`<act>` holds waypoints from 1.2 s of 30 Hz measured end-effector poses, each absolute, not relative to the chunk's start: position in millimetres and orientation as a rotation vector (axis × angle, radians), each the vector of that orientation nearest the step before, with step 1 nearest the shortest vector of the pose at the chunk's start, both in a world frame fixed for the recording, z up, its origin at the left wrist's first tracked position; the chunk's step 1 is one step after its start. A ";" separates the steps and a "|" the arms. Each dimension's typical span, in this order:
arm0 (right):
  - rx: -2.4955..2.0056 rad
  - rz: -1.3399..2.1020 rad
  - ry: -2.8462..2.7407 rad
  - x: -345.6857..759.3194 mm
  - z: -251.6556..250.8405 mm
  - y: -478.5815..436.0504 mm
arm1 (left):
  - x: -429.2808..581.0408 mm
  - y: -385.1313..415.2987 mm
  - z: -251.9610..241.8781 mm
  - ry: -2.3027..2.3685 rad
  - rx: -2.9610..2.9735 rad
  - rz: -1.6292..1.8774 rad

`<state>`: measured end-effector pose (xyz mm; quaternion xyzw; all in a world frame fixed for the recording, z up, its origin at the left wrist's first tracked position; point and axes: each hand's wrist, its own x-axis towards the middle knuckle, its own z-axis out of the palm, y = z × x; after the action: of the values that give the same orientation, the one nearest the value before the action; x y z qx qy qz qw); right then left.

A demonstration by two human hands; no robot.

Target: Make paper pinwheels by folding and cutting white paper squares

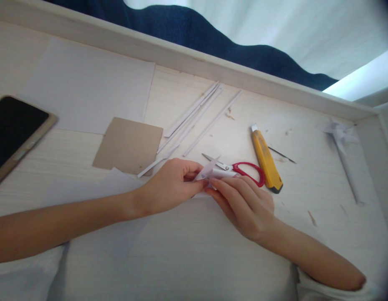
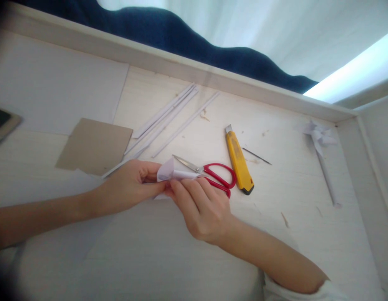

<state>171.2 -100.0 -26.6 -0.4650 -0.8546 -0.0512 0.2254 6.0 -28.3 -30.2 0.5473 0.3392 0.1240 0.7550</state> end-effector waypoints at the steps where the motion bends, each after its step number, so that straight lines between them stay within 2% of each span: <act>1: -1.275 -0.148 -2.344 171.8 -26.1 -100.4 | 6.2 -28.0 -29.3 0.747 1.189 0.270; 22: -1.106 0.101 -2.351 173.5 -25.3 -101.3 | 6.0 -26.3 -31.0 0.748 1.132 0.239; 36: -1.165 -0.234 -2.363 171.9 -32.4 -104.4 | 5.1 -27.4 -31.1 0.774 1.189 0.217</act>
<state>171.9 -104.4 -32.4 -0.4270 -0.8660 -0.0858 0.2456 5.1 -27.4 -31.1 0.5446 0.3545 0.0996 0.7535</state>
